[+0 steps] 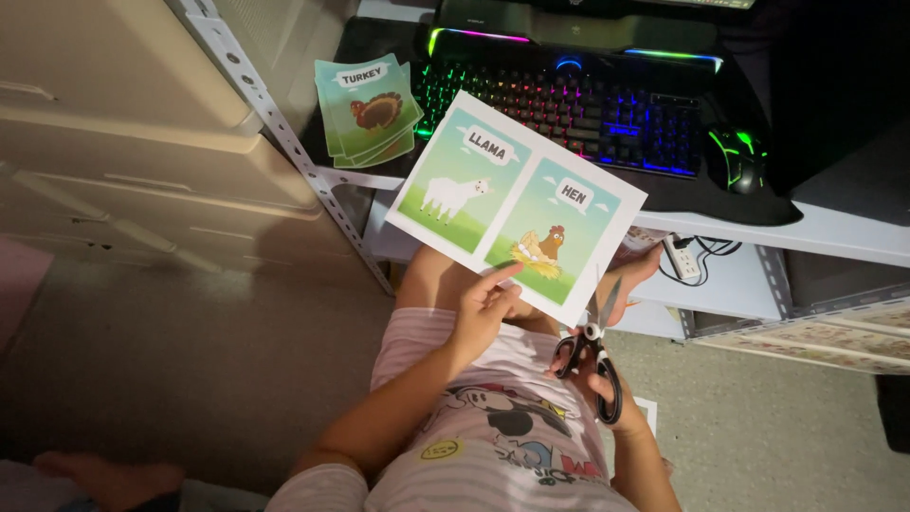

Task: Cutting out printed animal flashcards from a sheet of paper using scissors

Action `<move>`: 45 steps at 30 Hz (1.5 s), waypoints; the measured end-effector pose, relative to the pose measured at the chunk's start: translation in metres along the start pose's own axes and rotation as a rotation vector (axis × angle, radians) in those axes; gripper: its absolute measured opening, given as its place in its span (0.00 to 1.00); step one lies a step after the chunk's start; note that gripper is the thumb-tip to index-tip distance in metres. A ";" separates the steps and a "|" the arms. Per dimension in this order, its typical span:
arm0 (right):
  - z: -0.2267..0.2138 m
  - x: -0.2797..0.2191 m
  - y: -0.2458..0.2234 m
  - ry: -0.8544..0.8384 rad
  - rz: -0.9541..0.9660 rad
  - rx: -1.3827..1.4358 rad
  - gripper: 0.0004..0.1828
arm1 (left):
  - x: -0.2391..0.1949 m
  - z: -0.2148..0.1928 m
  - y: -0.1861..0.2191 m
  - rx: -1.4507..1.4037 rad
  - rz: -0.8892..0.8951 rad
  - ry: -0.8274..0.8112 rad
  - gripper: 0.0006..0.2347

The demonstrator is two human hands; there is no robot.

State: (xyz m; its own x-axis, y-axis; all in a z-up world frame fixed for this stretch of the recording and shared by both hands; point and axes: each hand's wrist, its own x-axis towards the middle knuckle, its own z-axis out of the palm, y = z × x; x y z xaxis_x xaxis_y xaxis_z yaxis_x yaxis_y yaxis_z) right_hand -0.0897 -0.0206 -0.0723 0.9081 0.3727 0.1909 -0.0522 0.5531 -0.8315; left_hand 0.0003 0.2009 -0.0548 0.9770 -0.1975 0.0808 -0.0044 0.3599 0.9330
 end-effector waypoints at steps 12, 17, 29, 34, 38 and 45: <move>0.001 -0.013 -0.008 0.220 0.058 -0.118 0.41 | 0.018 0.023 0.009 -0.177 -0.103 0.076 0.34; 0.003 -0.023 0.008 0.247 0.102 -0.090 0.47 | 0.016 0.024 0.022 0.078 0.010 0.003 0.30; 0.028 -0.009 0.010 0.227 0.172 -0.166 0.43 | 0.015 0.027 0.007 0.028 0.024 0.069 0.35; 0.030 -0.010 0.012 0.230 0.186 -0.145 0.45 | 0.013 0.030 0.004 -0.047 -0.032 0.026 0.32; 0.029 -0.008 0.015 0.236 0.109 -0.222 0.41 | 0.012 0.032 -0.001 0.051 0.071 0.047 0.19; 0.028 -0.003 0.007 0.235 0.016 -0.210 0.33 | 0.012 0.021 0.006 -0.157 0.091 0.129 0.21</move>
State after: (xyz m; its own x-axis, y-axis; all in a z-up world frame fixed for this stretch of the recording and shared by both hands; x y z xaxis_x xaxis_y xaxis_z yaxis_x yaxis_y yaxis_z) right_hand -0.1040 0.0029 -0.0637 0.9802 0.1845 0.0715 -0.0026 0.3735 -0.9276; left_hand 0.0079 0.1812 -0.0403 0.9933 -0.0427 0.1075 -0.0708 0.5105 0.8570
